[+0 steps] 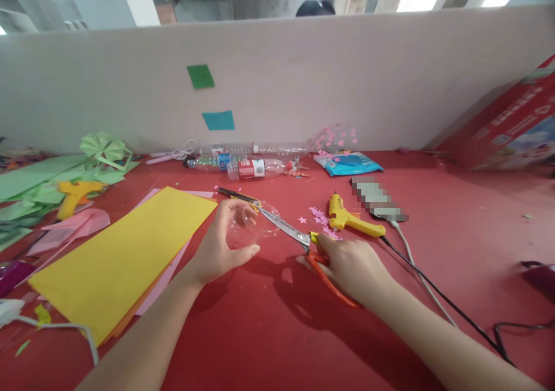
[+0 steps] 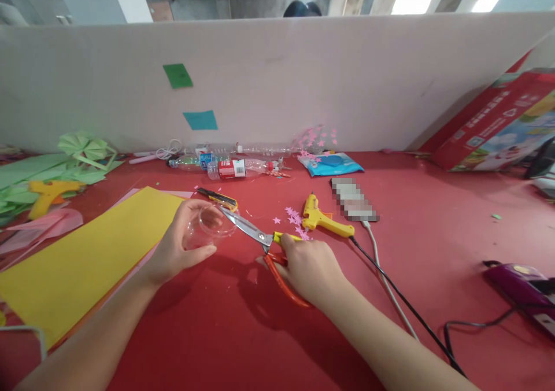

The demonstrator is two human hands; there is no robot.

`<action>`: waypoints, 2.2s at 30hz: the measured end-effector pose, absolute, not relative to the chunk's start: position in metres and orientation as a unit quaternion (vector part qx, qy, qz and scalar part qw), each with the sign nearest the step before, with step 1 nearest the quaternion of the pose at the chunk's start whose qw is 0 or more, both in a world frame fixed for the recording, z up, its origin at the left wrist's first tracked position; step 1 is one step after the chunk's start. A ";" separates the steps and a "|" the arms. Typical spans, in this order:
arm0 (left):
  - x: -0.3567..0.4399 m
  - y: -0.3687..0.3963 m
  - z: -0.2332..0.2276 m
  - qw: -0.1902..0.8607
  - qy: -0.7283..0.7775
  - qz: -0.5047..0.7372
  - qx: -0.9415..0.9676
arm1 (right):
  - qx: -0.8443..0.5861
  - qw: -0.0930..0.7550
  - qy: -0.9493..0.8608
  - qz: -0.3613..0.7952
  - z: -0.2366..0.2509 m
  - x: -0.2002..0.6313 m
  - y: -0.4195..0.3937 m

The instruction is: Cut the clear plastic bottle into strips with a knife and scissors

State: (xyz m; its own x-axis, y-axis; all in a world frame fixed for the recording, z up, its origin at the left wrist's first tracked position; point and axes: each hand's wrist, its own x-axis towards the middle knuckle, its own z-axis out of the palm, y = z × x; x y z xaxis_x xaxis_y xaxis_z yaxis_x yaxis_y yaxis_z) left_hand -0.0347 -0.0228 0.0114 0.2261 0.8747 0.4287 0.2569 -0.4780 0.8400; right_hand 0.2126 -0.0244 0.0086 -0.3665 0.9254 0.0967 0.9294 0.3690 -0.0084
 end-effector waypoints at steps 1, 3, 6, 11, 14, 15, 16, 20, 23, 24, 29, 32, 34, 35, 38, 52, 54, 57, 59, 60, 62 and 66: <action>-0.034 -0.023 0.011 0.331 0.393 0.476 0.714 | -0.559 0.048 -0.827 -0.022 0.009 0.213 -0.024; -0.033 -0.024 0.009 0.346 0.390 0.473 0.710 | -0.557 0.053 -0.828 -0.017 0.009 0.213 -0.024; -0.033 -0.025 0.007 0.356 0.392 0.477 0.701 | -0.560 0.043 -0.827 -0.013 0.009 0.213 -0.024; -0.033 -0.023 0.007 0.364 0.392 0.476 0.698 | -0.570 0.015 -0.822 0.001 0.011 0.212 -0.024; -0.033 -0.023 0.008 0.373 0.393 0.481 0.689 | -0.570 0.016 -0.821 0.006 0.012 0.212 -0.024; -0.033 -0.022 0.008 0.379 0.389 0.483 0.687 | -0.569 0.020 -0.822 0.006 0.012 0.212 -0.023; -0.034 -0.022 0.008 0.386 0.385 0.485 0.684 | -0.568 0.023 -0.823 0.005 0.012 0.212 -0.023; -0.037 -0.020 0.009 0.422 0.371 0.484 0.671 | -0.563 0.018 -0.826 0.000 0.011 0.214 -0.022; -0.042 -0.017 0.009 0.448 0.351 0.487 0.662 | -0.565 0.008 -0.825 0.004 0.010 0.215 -0.020; -0.043 -0.015 0.008 0.458 0.344 0.488 0.658 | -0.565 0.006 -0.825 0.005 0.010 0.216 -0.020; -0.048 -0.007 0.006 0.514 0.328 0.503 0.613 | -0.568 0.023 -0.822 0.036 0.010 0.216 -0.018; -0.049 -0.004 0.006 0.543 0.318 0.540 0.558 | -0.583 0.044 -0.809 0.059 0.012 0.216 -0.017; -0.049 -0.003 0.007 0.570 0.305 0.563 0.515 | -0.589 0.050 -0.805 0.062 0.013 0.216 -0.018; -0.049 -0.003 0.008 0.584 0.300 0.571 0.493 | -0.587 0.051 -0.806 0.061 0.014 0.216 -0.018; -0.049 -0.003 0.010 0.608 0.297 0.590 0.441 | -0.568 0.054 -0.820 0.054 0.013 0.214 -0.020; -0.040 -0.004 0.012 0.666 0.283 0.583 0.369 | -0.578 0.154 -0.798 0.079 0.008 0.220 -0.014; -0.040 -0.006 0.013 0.673 0.279 0.578 0.368 | -0.585 0.168 -0.789 0.085 0.008 0.220 -0.012; -0.041 -0.008 0.014 0.689 0.271 0.563 0.367 | -0.593 0.184 -0.779 0.088 0.008 0.221 -0.010; -0.041 -0.009 0.014 0.700 0.265 0.550 0.371 | -0.593 0.192 -0.777 0.087 0.008 0.221 -0.010; -0.041 -0.010 0.013 0.703 0.262 0.544 0.376 | -0.592 0.195 -0.777 0.087 0.007 0.221 -0.009; -0.042 -0.011 0.012 0.704 0.257 0.536 0.389 | -0.590 0.196 -0.778 0.089 0.006 0.221 -0.010; -0.042 -0.012 0.010 0.699 0.253 0.537 0.399 | -0.592 0.194 -0.776 0.098 0.006 0.221 -0.010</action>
